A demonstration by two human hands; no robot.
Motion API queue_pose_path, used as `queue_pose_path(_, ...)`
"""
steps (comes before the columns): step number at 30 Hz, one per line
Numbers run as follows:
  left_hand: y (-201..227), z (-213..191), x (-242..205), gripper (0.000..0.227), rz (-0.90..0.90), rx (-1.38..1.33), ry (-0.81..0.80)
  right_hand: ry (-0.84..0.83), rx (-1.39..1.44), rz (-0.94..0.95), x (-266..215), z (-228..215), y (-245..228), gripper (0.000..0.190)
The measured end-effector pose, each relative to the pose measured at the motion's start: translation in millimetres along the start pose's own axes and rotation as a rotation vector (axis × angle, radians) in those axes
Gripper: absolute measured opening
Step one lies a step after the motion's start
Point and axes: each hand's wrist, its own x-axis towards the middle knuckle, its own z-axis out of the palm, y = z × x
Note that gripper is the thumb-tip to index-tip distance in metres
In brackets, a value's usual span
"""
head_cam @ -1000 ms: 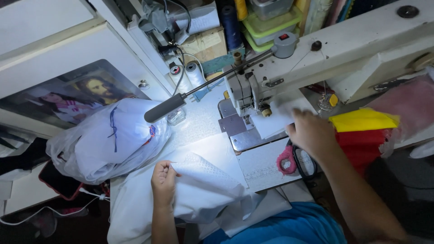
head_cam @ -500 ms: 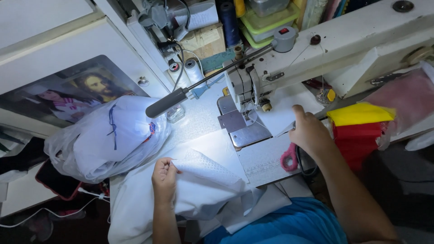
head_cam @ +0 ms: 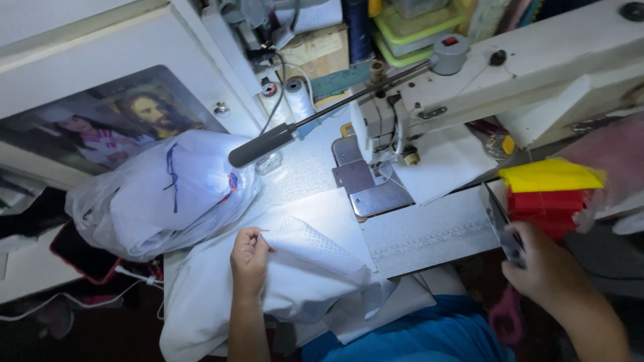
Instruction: The person is using scissors to cut a piece of white fabric on a sewing table next to an industrial sewing machine.
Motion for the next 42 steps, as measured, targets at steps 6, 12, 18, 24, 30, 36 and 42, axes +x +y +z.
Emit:
queue_pose_path(6, -8, -2, 4, 0.005, 0.041, 0.021, -0.024, -0.117, 0.155, -0.173, -10, -3, -45, 0.064)
queue_pose_path(12, -41, -1, 13, 0.007, 0.173, -0.136, -0.007, 0.061, 0.183, -0.414, 54, 9, -108, 0.065)
queue_pose_path(18, -36, -5, 14, 0.011, 0.222, -0.016, 0.0, 0.105, -0.422, -0.282, 62, -9, -132, 0.06)
queue_pose_path(24, -8, -7, 2, 0.016, 0.326, -0.006, -0.024, 0.017, -0.156, -0.911, 5, 38, -133, 0.052)
queue_pose_path(30, -12, -9, 3, 0.007, 0.266, -0.253, -0.057, 0.377, -0.087, -1.174, 9, 140, -148, 0.029)
queue_pose_path(36, -20, -5, 8, 0.008, -0.081, -0.673, -0.137, 0.814, 0.13, -1.562, 13, 136, -135, 0.03)
queue_pose_path(42, -37, -8, 22, 0.01, -0.193, -0.639, -0.159, 0.44, -0.071, -1.56, -30, 170, -146, 0.026)
